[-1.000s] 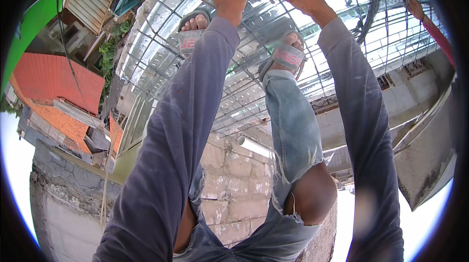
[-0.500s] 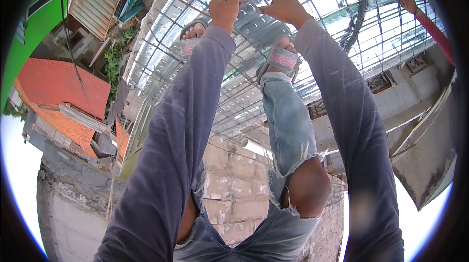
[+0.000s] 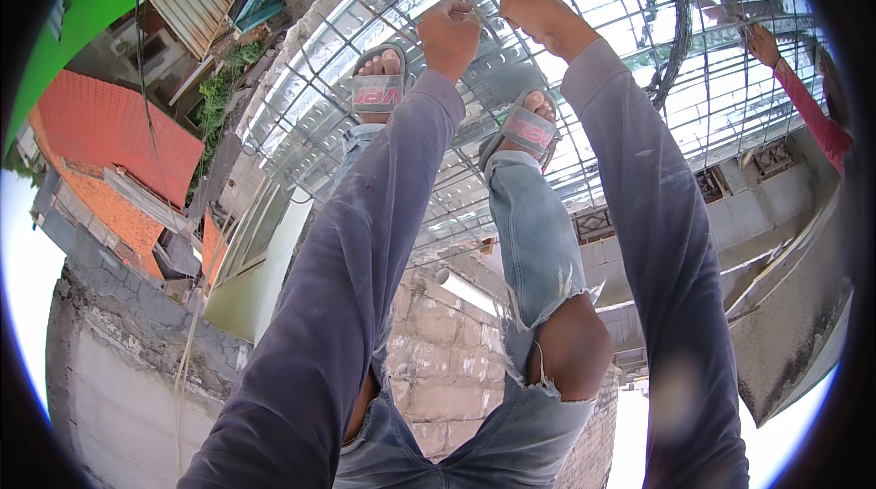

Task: The person uses pliers to twist and secure wire ties at the intersections of a metal grid structure. They repeatedly reach for wire ties, wrap them around the grid, and twist them with pliers to fasten the sections together.

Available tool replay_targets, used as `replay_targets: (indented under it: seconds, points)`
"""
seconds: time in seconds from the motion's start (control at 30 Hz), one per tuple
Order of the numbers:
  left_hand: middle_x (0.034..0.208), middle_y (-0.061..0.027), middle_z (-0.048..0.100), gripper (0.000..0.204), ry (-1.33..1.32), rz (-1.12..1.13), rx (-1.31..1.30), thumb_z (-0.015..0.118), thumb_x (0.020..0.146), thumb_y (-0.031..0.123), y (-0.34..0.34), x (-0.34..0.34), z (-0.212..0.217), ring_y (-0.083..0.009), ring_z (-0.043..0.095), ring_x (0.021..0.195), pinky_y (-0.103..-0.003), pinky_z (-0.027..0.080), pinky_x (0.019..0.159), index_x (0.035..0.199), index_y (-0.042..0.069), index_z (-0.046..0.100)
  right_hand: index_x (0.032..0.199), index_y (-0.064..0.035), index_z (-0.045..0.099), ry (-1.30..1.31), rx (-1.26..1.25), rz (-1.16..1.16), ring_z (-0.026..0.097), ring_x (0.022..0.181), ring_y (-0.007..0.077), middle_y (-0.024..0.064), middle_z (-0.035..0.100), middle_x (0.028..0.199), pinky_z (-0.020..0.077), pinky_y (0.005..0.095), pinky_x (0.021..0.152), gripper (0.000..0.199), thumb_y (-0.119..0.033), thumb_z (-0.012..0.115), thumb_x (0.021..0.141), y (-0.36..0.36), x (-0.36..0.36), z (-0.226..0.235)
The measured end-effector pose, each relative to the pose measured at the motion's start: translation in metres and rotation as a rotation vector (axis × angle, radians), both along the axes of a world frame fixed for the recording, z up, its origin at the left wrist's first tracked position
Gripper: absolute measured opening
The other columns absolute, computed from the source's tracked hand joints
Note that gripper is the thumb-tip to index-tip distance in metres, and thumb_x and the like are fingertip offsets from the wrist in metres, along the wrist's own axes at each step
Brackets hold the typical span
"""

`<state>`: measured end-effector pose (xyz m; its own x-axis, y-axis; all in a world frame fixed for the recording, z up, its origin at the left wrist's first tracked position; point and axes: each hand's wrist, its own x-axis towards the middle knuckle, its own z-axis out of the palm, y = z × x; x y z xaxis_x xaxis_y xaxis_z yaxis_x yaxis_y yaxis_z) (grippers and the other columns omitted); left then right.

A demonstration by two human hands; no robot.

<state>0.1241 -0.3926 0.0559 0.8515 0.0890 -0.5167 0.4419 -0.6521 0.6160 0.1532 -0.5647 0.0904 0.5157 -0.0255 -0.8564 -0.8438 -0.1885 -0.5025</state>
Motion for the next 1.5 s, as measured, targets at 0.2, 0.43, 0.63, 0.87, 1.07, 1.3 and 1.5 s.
replay_targets:
  seconds: [0.2, 0.43, 0.63, 0.87, 1.07, 1.3, 1.5]
  points:
    - [0.089, -0.0119, 0.079, 0.033, 0.112, -0.006, -0.161, 0.084, 0.079, 0.021, 0.016, 0.019, -0.004, -0.0186, 0.075, 0.081, -0.031, 0.059, 0.073, 0.101, -0.001, 0.076, 0.081, 0.0101, 0.072, -0.159, -0.327, -0.308, 0.054, 0.059, 0.0159, 0.008, 0.063, 0.062, 0.0432, 0.0384, 0.057, 0.027, -0.015, 0.072, 0.089, 0.083, -0.052, 0.021]
    - [0.087, -0.0135, 0.076, 0.03, 0.207, -0.079, -0.208, 0.088, 0.073, 0.016, 0.02, 0.038, 0.003, -0.0251, 0.075, 0.079, -0.037, 0.059, 0.072, 0.092, 0.001, 0.07, 0.089, 0.0047, 0.078, -0.191, -0.37, -0.466, 0.064, 0.058, 0.0317, 0.022, 0.068, 0.066, 0.0474, 0.0443, 0.061, 0.024, -0.017, 0.067, 0.091, 0.108, -0.069, 0.005]
    - [0.088, -0.0117, 0.075, 0.026, 0.202, -0.216, -0.145, 0.085, 0.074, 0.016, 0.009, 0.039, 0.012, -0.0299, 0.071, 0.086, -0.041, 0.056, 0.081, 0.091, 0.005, 0.069, 0.088, -0.0037, 0.079, -0.326, -0.675, -0.259, 0.072, 0.07, 0.0413, 0.0224, 0.072, 0.073, 0.0539, 0.0476, 0.064, 0.022, -0.021, 0.066, 0.094, 0.116, -0.076, -0.018]
    - [0.088, -0.0136, 0.074, 0.021, 0.128, -0.566, -0.013, 0.076, 0.077, 0.015, -0.004, 0.054, 0.025, -0.0338, 0.07, 0.091, -0.044, 0.055, 0.086, 0.093, 0.003, 0.068, 0.098, -0.007, 0.077, -0.444, -0.747, -0.345, 0.073, 0.073, 0.0423, 0.0209, 0.074, 0.082, 0.0567, 0.0497, 0.066, 0.019, -0.024, 0.068, 0.096, 0.121, -0.091, -0.047]
    - [0.095, -0.0179, 0.074, 0.022, 0.14, -0.846, 0.112, 0.072, 0.077, 0.013, -0.016, 0.071, 0.032, -0.0381, 0.071, 0.097, -0.046, 0.055, 0.09, 0.095, 0.002, 0.068, 0.098, -0.0082, 0.077, -0.446, -0.749, -0.558, 0.073, 0.074, 0.0416, 0.0196, 0.075, 0.083, 0.0563, 0.0486, 0.066, 0.018, -0.023, 0.075, 0.088, 0.153, -0.088, -0.049]
    - [0.102, -0.0253, 0.074, 0.02, 0.052, -1.064, 0.23, 0.064, 0.082, 0.008, -0.029, 0.052, 0.043, -0.043, 0.071, 0.102, -0.05, 0.054, 0.094, 0.101, 0.002, 0.066, 0.091, -0.0052, 0.076, -0.388, -0.546, -0.816, 0.071, 0.064, 0.0273, 0.0126, 0.073, 0.077, 0.0557, 0.0431, 0.062, 0.015, -0.021, 0.076, 0.089, 0.167, -0.083, -0.081]
    - [0.104, -0.0292, 0.074, 0.032, 0.077, -1.555, 0.314, 0.065, 0.082, 0.01, -0.041, 0.042, 0.071, -0.0434, 0.072, 0.106, -0.051, 0.056, 0.092, 0.11, -0.004, 0.066, 0.085, -0.0022, 0.075, -0.215, 0.335, -1.979, 0.068, 0.06, 0.0201, 0.0093, 0.071, 0.073, 0.0548, 0.0388, 0.057, 0.02, -0.02, 0.073, 0.094, 0.205, -0.058, -0.067]
